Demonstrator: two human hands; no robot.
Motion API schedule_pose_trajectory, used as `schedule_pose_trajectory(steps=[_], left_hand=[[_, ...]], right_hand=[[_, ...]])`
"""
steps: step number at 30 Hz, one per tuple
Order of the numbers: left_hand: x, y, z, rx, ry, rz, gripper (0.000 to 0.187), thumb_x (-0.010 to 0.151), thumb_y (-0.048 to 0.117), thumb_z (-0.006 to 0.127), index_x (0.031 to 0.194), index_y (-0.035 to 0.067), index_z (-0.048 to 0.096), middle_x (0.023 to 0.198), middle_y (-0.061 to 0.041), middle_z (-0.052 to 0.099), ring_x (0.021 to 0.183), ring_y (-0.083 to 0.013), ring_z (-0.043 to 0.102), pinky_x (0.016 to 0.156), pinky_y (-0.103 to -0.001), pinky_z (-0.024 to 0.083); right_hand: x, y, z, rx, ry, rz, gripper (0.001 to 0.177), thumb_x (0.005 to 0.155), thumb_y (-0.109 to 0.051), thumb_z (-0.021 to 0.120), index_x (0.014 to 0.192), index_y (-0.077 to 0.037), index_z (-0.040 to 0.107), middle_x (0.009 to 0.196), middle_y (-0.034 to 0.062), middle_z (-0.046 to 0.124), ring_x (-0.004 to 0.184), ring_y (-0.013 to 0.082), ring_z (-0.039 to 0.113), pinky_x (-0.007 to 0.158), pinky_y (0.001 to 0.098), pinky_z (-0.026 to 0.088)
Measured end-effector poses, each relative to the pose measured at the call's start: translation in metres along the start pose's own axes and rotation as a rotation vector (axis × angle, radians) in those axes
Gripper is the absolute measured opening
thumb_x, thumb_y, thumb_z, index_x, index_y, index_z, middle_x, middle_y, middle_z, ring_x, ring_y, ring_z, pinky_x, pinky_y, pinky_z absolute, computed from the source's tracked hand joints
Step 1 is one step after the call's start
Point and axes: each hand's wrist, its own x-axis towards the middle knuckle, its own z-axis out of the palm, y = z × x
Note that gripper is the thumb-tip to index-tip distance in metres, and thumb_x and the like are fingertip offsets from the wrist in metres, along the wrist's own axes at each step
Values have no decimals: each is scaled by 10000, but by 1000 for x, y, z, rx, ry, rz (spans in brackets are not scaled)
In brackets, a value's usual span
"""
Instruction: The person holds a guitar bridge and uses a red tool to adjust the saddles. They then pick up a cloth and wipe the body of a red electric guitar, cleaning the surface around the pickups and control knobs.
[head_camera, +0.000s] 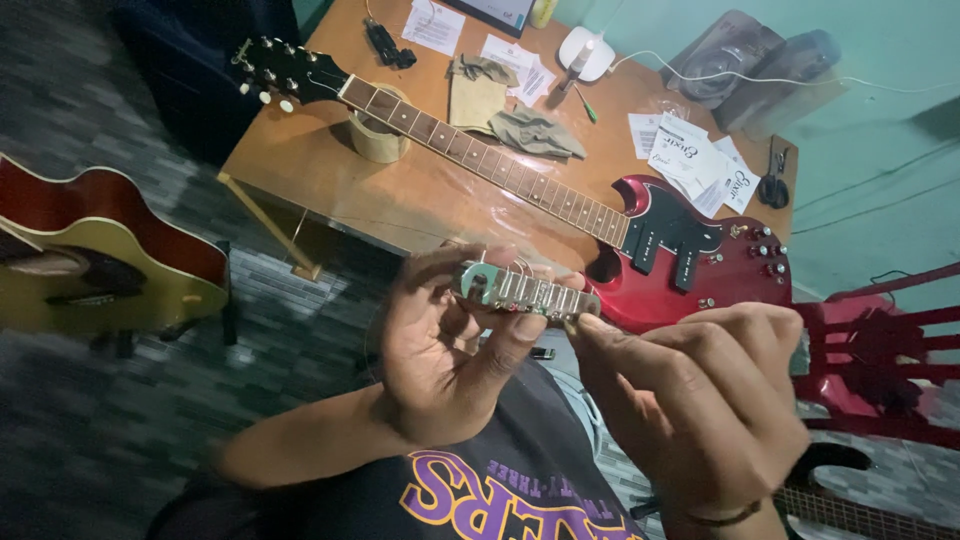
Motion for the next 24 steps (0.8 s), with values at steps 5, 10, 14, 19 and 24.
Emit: schedule_pose_trajectory(steps=[5,10,14,19,24], left_hand=[[1,3,1,-18,-13,-32,391,1036,22,654,1363,38,440,1315,-167,597,1136,-474,752,1037,-451,653],[3,5,7,-47,19,-37,384,1021,32,661,1341,20,448,1245,-232,650,1098,-451,757,1013,-462,652],[4,7,11,-60,45,-36,315,1037,29,617,1300,50,445,1228,-226,638,1098,-450,745,1038,-481,635],[7,0,9,-131,51,-109,319,1038,44,616,1298,53,433,1196,-300,671,1130,-394,723,1022,-452,621],[9,-3,7,-69,58,-116,263,1060,84,589,1270,55,432,1195,-153,568,1109,-412,733,984,-472,651]], right_hand=[[-3,2,8,25,43,-30,193,887,-55,881,785,-77,719,678,28,600,608,201,506,721,365,360],[-4,5,12,68,59,-48,164,866,-61,884,808,-63,731,693,23,627,605,195,506,725,354,363],[-10,5,23,27,153,-32,152,862,-8,903,841,-65,763,688,16,610,598,179,469,719,333,326],[-13,9,29,-13,158,-14,60,902,-49,861,908,-76,808,723,14,640,631,192,461,735,342,287],[-24,18,48,95,256,36,114,866,-58,886,882,-66,774,720,36,662,608,166,551,703,346,350]])
